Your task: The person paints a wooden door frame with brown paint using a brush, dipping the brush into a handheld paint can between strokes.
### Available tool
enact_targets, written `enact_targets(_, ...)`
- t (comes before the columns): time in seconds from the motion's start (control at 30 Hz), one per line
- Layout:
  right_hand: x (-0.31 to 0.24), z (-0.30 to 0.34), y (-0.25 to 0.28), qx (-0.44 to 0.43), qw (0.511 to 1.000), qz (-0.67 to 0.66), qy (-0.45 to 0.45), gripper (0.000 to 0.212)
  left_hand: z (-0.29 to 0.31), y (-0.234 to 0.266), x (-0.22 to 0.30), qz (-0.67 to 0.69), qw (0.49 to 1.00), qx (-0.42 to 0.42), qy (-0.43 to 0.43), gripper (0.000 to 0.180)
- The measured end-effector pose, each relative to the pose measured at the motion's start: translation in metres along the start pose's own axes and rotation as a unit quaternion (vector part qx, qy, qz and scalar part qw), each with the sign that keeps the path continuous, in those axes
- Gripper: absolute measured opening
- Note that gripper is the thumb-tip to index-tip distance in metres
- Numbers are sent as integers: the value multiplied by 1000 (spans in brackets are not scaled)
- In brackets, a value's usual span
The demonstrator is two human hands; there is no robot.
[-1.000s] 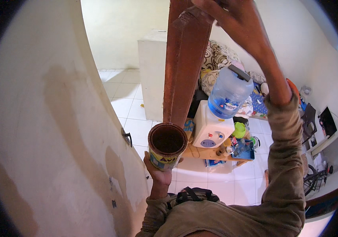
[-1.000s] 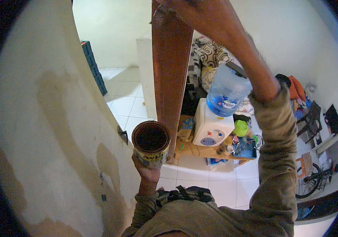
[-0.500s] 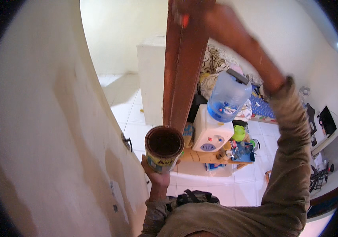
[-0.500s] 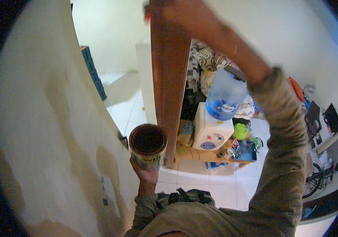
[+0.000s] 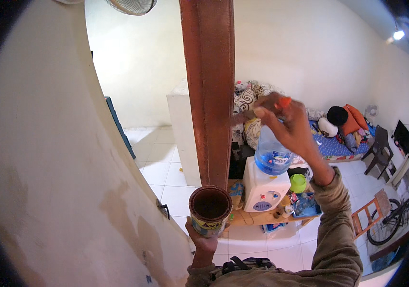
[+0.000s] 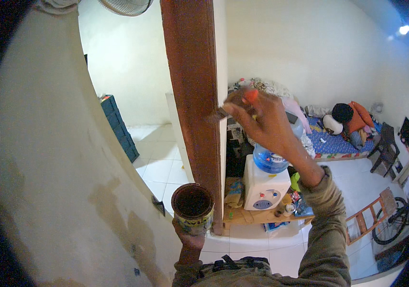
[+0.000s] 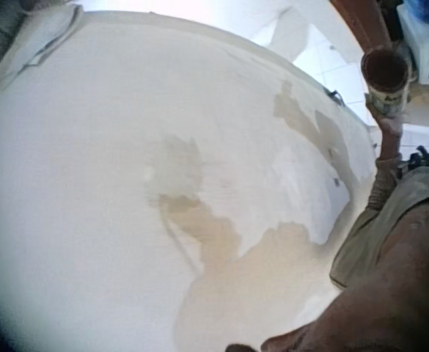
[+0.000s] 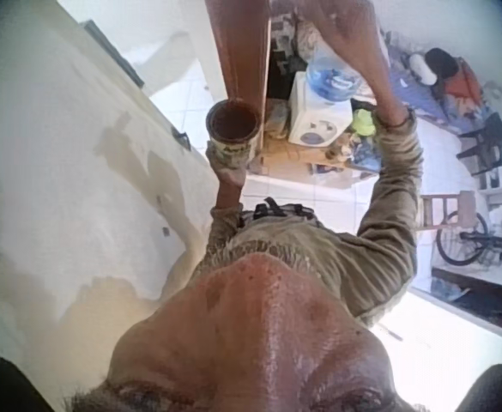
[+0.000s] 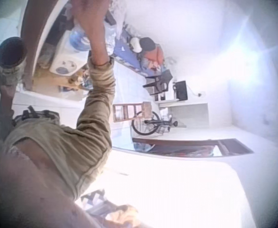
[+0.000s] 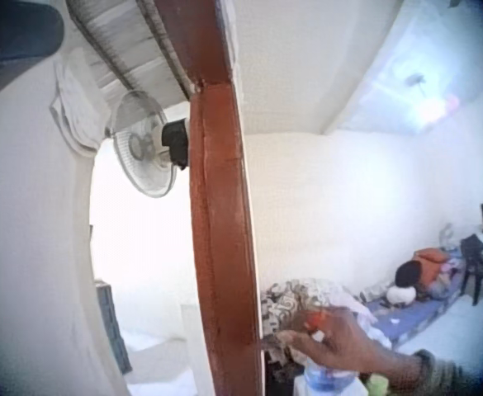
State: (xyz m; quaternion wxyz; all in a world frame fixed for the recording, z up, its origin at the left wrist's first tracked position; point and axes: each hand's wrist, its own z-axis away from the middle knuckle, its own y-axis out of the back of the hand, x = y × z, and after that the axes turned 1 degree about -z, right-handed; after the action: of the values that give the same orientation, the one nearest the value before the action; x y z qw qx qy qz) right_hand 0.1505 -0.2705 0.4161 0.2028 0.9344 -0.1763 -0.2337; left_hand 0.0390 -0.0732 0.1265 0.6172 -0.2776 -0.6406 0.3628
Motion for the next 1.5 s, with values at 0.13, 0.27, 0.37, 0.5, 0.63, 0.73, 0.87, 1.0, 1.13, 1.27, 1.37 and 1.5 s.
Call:
enact_targets(0.13,-10,-58,15,-8,994,26,110,17,-1,-11,0,8,1000,-12,21,73)
enact_targets(0.27,11,-136,36,51,957,189,216,14,-12,9,-19,26,999,29,-1,70)
enact_targets(0.37,-25,-159,41,152,897,182,373,7,-8,4,-13,53,998,16,-3,68)
enact_targets(0.5,16,-136,35,141,831,297,448,20,-10,0,-11,66,998,-25,2,68)
enact_targets(0.63,36,-61,-11,-4,851,316,419,29,-11,8,-6,50,998,29,-3,70)
enact_targets(0.73,25,-25,-24,-59,912,257,315,18,-5,3,3,91,995,-37,9,57)
enact_targets(0.87,6,-56,-5,-10,986,67,153,13,-4,0,6,85,995,-51,7,57)
enact_targets(1.0,2,-135,26,92,961,133,224,14,-4,-2,4,114,989,-93,6,56)
enact_targets(1.13,-16,-142,16,201,891,176,367,7,-6,0,4,41,999,-9,11,75)
enact_targets(1.27,22,-84,-20,-31,841,346,415,17,-9,-3,7,27,1000,-11,-2,75)
enact_targets(1.37,23,-43,-39,-114,823,375,411,26,-10,-1,7,31,999,-6,-17,74)
enact_targets(1.5,-13,-72,-20,-96,947,167,256,17,-12,5,5,79,996,-18,-28,64)
